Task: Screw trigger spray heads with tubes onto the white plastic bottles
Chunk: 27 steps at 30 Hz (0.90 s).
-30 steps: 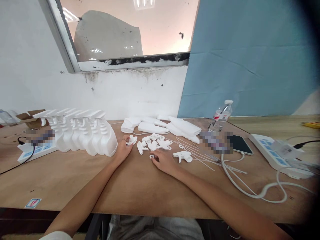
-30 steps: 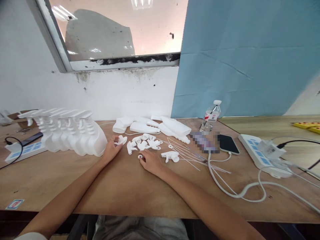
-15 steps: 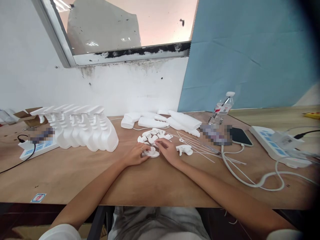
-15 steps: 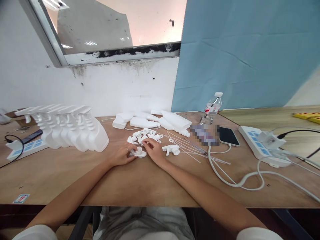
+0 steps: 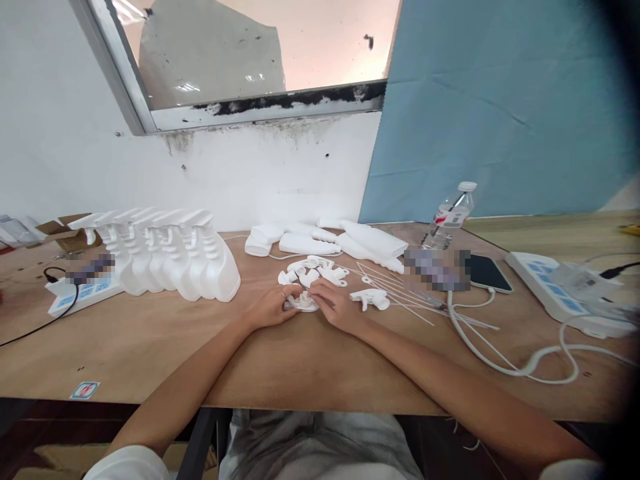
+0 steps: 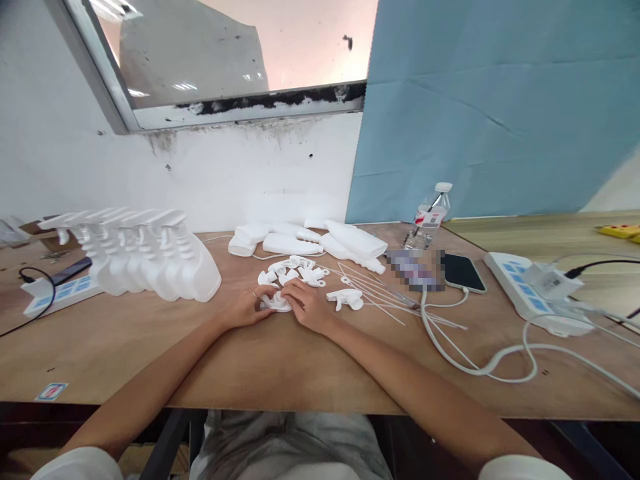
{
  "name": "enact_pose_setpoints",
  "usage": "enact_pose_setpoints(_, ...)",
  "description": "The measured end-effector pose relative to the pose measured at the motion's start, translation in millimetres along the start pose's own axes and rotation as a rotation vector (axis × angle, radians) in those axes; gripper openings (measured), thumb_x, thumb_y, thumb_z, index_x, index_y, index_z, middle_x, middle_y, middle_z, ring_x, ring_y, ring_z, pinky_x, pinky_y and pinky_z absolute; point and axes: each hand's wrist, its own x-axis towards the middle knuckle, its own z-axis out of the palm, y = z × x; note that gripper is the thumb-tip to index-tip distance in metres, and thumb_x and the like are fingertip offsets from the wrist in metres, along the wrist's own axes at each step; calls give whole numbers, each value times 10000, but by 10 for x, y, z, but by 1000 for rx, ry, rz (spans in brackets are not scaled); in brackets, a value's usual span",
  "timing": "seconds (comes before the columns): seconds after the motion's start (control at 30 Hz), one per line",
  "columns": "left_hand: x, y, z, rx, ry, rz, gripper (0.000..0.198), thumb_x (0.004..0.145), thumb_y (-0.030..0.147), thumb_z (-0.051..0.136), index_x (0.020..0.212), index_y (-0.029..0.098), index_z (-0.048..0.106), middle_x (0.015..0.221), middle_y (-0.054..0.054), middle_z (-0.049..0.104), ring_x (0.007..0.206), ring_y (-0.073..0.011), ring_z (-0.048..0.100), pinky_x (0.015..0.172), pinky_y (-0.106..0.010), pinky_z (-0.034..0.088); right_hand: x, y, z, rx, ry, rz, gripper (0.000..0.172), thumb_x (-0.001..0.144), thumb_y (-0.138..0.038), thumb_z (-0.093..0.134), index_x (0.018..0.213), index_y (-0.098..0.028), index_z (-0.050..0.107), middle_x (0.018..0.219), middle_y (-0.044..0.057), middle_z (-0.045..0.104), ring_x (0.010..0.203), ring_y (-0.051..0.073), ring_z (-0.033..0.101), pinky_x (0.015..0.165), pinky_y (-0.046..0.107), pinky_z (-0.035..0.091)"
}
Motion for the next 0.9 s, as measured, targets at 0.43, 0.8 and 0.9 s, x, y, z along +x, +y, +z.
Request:
enact_pose_setpoints(0.43,3,51,-54,30,-38,32,291,865,267,565,1144,213,504,1068,-43,630,935,-188,591,825,-298,478,1,-12,0,34,-85,20,133,901,-264,553,1031,-235,556,1049,66,599,914,195,578,832,351,480)
enact_pose_setpoints(0.8,4,60,-60,27,-41,49,279,883,275,558,1157,236,522,1144,-36,633,999,-189,603,872,-299,480,-7,-1,49,-66,-109,111,144,864,-311,614,944,-228,527,961,33,635,823,176,592,760,318,490)
enact_pose_setpoints(0.9,10,55,-65,25,-38,79,267,891,263,550,1156,237,534,1168,-36,624,1030,-188,592,899,-299,469,2,4,56,-39,-92,44,99,879,-297,604,939,-231,560,1016,42,643,921,187,611,832,331,493)
